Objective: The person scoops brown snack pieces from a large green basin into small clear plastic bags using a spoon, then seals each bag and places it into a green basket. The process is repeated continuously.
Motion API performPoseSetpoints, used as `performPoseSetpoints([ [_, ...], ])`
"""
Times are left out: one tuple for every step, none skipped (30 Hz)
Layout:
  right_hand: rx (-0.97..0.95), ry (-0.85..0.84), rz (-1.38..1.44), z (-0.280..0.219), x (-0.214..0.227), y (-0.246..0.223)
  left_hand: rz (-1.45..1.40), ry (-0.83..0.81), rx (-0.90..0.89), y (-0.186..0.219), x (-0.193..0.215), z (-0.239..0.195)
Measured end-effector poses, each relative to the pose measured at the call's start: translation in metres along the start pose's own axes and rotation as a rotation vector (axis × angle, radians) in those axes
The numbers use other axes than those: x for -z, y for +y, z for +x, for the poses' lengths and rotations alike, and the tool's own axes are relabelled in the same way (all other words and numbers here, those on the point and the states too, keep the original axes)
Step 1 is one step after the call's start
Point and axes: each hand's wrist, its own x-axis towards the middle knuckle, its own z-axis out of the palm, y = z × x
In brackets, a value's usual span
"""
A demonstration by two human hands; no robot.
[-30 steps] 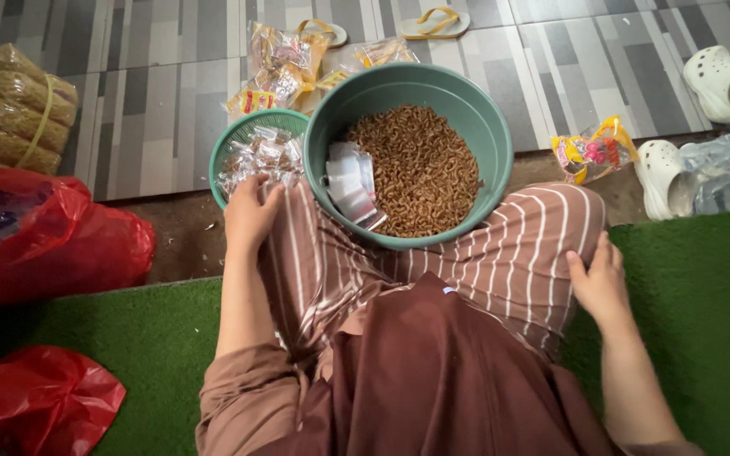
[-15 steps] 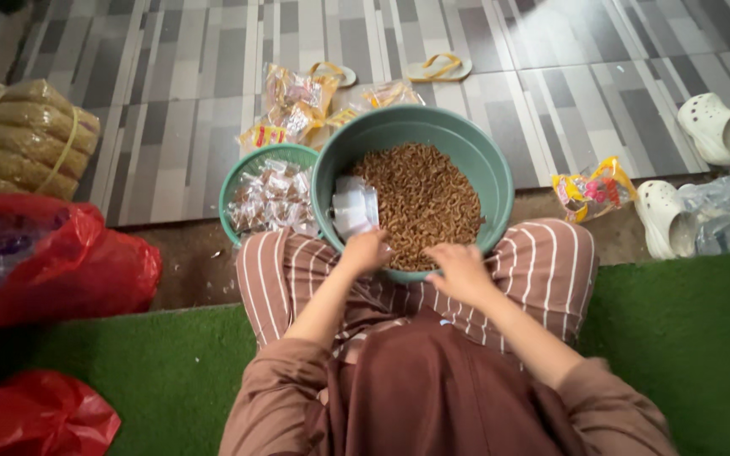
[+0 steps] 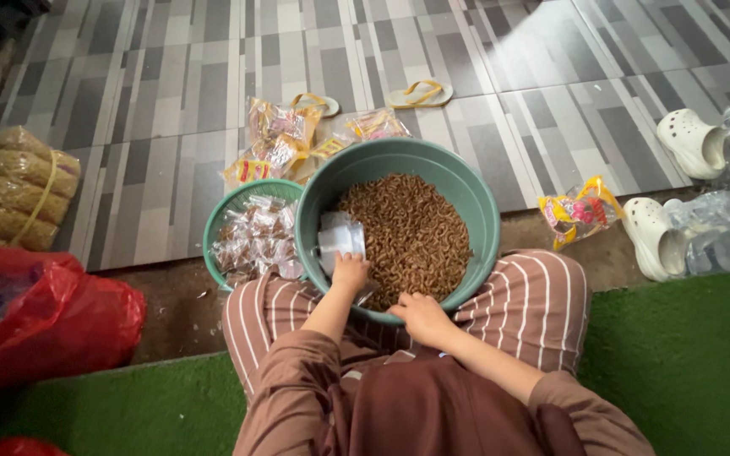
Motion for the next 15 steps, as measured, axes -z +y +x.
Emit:
performPoseSetpoints([
  [0.027,0.001,0.005,0.001,0.0,0.003,0.041,0.01,-0.008,-0.002,0.0,0.001],
  [0.044,-0.007,0.019,0.001,0.001,0.004,0.081,0.019,-0.016,-0.002,-0.001,0.002],
  [0.061,-0.016,0.032,0.001,0.001,0.005,0.107,0.013,-0.013,-0.001,-0.001,0.004],
  [0.08,-0.024,0.047,0.001,0.002,0.006,0.134,0.005,-0.009,-0.002,-0.003,0.004],
  [0.08,-0.04,0.048,0.001,0.003,0.006,0.162,-0.002,-0.005,-0.001,-0.004,0.005],
  [0.086,-0.057,0.052,0.001,0.005,0.006,0.161,0.02,-0.006,-0.001,-0.004,0.005],
  [0.093,-0.074,0.055,0.001,0.008,0.006,0.16,0.043,-0.007,0.0,-0.005,0.005],
  [0.094,-0.081,0.061,0.001,0.009,0.006,0.158,0.065,-0.003,0.001,-0.006,0.003],
  [0.095,-0.087,0.066,0.0,0.011,0.004,0.132,0.054,-0.005,0.001,-0.007,0.001],
  [0.097,-0.093,0.07,0.001,0.013,0.003,0.106,0.044,-0.007,0.0,-0.007,0.0],
  [0.098,-0.11,0.072,0.002,0.016,0.002,0.08,0.035,-0.008,-0.001,-0.006,-0.001],
  [0.098,-0.127,0.073,0.003,0.017,0.002,0.074,0.054,-0.008,-0.002,-0.005,-0.002],
  [0.098,-0.143,0.074,0.004,0.019,0.002,0.069,0.073,-0.008,-0.002,-0.003,-0.004],
  [0.087,-0.191,0.118,0.006,0.022,0.004,0.062,0.092,-0.01,-0.002,0.0,-0.005],
  [0.077,-0.238,0.161,0.01,0.026,0.009,0.0,0.181,-0.021,-0.001,0.005,-0.006],
])
